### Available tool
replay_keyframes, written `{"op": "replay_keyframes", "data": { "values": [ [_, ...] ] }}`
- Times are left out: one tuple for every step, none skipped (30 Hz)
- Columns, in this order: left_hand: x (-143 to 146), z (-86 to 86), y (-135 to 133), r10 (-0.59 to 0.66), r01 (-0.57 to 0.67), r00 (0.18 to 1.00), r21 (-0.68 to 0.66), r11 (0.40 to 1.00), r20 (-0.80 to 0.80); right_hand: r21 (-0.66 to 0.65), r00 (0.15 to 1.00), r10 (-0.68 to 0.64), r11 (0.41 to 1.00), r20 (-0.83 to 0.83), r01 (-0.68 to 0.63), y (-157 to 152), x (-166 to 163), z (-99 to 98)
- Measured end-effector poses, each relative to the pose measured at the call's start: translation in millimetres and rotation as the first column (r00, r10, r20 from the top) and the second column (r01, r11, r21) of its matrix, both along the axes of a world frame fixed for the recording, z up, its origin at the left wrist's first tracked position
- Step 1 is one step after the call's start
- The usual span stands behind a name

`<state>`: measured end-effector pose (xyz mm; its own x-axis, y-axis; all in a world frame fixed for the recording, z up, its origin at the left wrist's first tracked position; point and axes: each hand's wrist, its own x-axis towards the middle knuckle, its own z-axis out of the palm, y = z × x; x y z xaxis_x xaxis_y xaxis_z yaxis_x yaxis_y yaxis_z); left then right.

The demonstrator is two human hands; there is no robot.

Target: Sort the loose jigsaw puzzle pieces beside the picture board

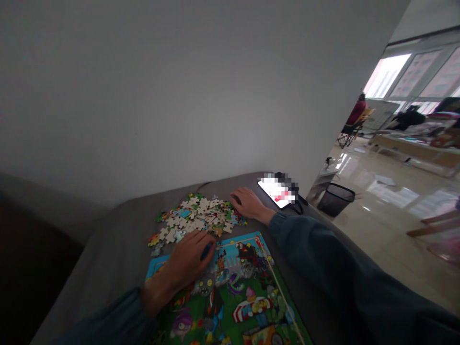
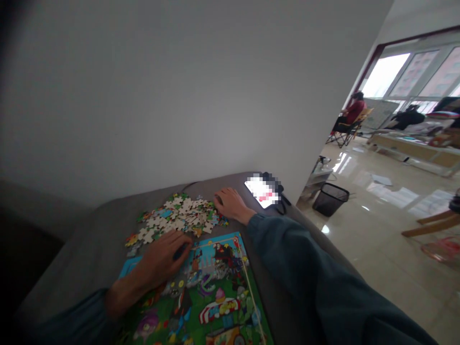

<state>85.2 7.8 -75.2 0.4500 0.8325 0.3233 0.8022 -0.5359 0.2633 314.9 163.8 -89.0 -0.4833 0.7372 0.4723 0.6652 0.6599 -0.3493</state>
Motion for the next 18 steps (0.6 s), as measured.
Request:
{"op": "replay_keyframes", "data": {
  "values": [
    [-2, -2.3, 2, 0.017, -0.018, 1.0, -0.017, 1.0, -0.022, -0.006, 1.0, -0.003, 1.0, 0.02, 0.003, 2, 1, -4.3],
    [-3, -2.8, 3, 0.042, -0.043, 0.998, -0.034, 0.998, -0.044, -0.012, 0.999, -0.003, 1.0, 0.035, 0.004, 4, 2, -7.5],
    [-4, -1.5, 3, 0.069, -0.073, 0.996, -0.052, 0.996, -0.064, -0.017, 0.999, -0.002, 1.0, 0.046, 0.003, 5, 1, -9.8],
    [-4, 1.8, 0, 0.091, -0.097, 0.992, -0.071, 0.993, -0.082, -0.024, 0.998, 0.0, 1.0, 0.055, 0.001, 6, 1, -11.4],
    [-2, 6.9, -5, 0.101, -0.11, 0.99, -0.094, 0.99, -0.099, -0.031, 0.998, 0.004, 1.0, 0.06, -0.002, 6, 0, -12.6],
    [0, 13.4, -13, 0.091, -0.105, 0.99, -0.119, 0.987, -0.111, -0.039, 0.998, 0.006, 0.999, 0.06, -0.004, 5, 0, -13.4],
    [3, 20.5, -23, 0.064, -0.082, 0.991, -0.149, 0.986, -0.122, -0.047, 0.998, 0.005, 0.999, 0.056, -0.003, 5, 0, -14.1],
    [7, 27.5, -35, 0.019, -0.043, 0.991, -0.183, 0.982, -0.13, -0.056, 0.999, 0.004, 0.998, 0.049, -0.001, 5, 0, -14.6],
    [12, 33.4, -48, -0.047, 0.016, 0.99, -0.22, 0.975, -0.133, -0.063, 0.999, 0.003, 0.998, 0.038, 0.0, 4, 0, -15.0],
    [17, 37.3, -60, -0.118, 0.076, 0.982, -0.261, 0.962, -0.149, -0.07, 1.0, 0.004, 0.998, 0.025, -0.002, 4, 1, -15.2],
    [21, 38.5, -71, -0.163, 0.114, 0.975, -0.286, 0.951, -0.152, -0.075, 1.0, 0.006, 0.997, 0.011, -0.005, 4, 1, -15.2],
    [25, 36.8, -79, -0.202, 0.154, 0.968, -0.284, 0.946, -0.148, -0.08, 1.0, 0.008, 0.997, -0.005, -0.008, 5, 2, -15.0],
    [29, 32.5, -84, -0.217, 0.173, 0.965, -0.267, 0.948, -0.144, -0.085, 1.0, 0.008, 0.996, -0.023, -0.01, 5, 3, -14.5],
    [31, 26.2, -86, -0.219, 0.184, 0.967, -0.234, 0.955, -0.132, -0.089, 0.999, 0.001, 0.996, -0.043, -0.005, 6, 3, -13.6],
    [31, 18.8, -85, -0.209, 0.186, 0.971, -0.184, 0.965, -0.115, -0.09, 0.998, -0.014, 0.996, -0.065, 0.008, 7, 5, -12.6],
    [31, 11.5, -82, -0.186, 0.173, 0.978, -0.131, 0.976, -0.094, -0.086, 0.995, -0.039, 0.996, -0.089, 0.032, 7, 6, -11.4],
    [30, 5.1, -77, -0.159, 0.154, 0.985, -0.076, 0.985, -0.065, -0.076, 0.991, -0.071, 0.995, -0.112, 0.063, 8, 7, -10.4],
    [28, 0.3, -73, -0.137, 0.136, 0.99, -0.027, 0.99, -0.035, -0.063, 0.986, -0.105, 0.993, -0.133, 0.098, 8, 8, -9.7]
  ]
}}
